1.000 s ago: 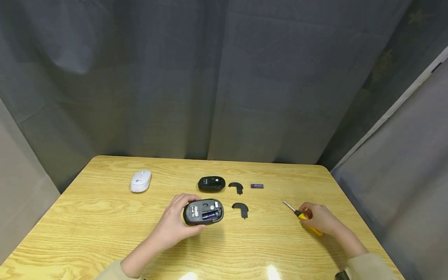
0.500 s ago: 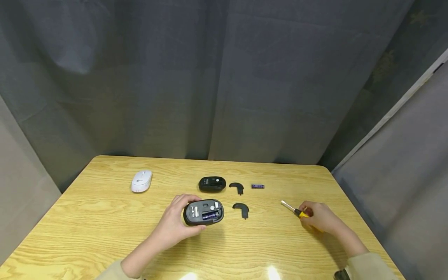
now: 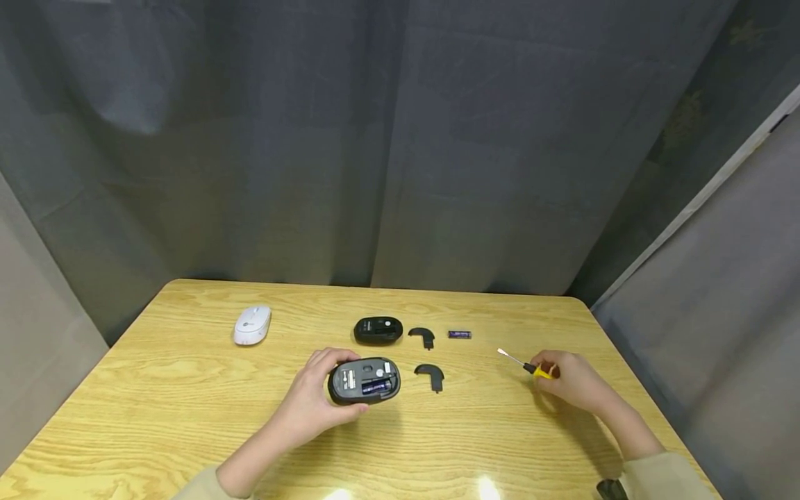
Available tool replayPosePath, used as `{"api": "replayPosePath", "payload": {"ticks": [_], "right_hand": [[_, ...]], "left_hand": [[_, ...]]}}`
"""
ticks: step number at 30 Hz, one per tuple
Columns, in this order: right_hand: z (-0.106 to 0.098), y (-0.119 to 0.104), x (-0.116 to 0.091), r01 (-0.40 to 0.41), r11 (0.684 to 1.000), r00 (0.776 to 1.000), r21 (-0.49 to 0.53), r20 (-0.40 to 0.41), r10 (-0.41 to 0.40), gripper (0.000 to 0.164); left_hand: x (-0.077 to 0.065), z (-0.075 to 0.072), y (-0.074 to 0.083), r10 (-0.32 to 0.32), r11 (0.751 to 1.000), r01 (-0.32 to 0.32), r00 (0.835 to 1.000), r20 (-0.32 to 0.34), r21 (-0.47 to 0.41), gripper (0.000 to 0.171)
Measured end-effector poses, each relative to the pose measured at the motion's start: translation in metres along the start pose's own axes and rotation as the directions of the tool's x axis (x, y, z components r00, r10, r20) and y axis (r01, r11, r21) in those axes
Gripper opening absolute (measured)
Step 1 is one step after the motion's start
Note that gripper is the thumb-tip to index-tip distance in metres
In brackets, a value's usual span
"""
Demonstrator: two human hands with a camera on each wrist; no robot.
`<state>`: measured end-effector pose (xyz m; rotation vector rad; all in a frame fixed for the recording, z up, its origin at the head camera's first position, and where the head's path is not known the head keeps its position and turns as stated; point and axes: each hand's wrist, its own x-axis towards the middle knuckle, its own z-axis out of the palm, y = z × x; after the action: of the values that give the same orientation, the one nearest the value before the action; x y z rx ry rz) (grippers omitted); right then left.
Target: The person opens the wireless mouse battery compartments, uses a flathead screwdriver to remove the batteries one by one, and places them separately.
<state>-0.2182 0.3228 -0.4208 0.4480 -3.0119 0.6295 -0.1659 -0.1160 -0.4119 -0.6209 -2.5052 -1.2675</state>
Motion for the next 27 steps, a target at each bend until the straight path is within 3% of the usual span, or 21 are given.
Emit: {"api": "replayPosePath", "payload": {"ticks": [15, 27], "right_hand": [[-0.022, -0.037, 0.004, 0.083, 0.996, 0.992, -0.015, -0.093, -0.084, 0.019], [-0.038, -0.072, 0.007, 0.131, 0.99, 0.967, -0.059, -0.211, -0.141, 0.019]], "left_hand": [[-0.001, 0.001, 0.001, -0.027, 1.0, 0.027, 1.0, 0.006, -0.002, 0.066], [0.0, 0.002, 0.002, -0.033, 0.999, 0.033, 0.999, 0.008, -0.004, 0.066]]}}
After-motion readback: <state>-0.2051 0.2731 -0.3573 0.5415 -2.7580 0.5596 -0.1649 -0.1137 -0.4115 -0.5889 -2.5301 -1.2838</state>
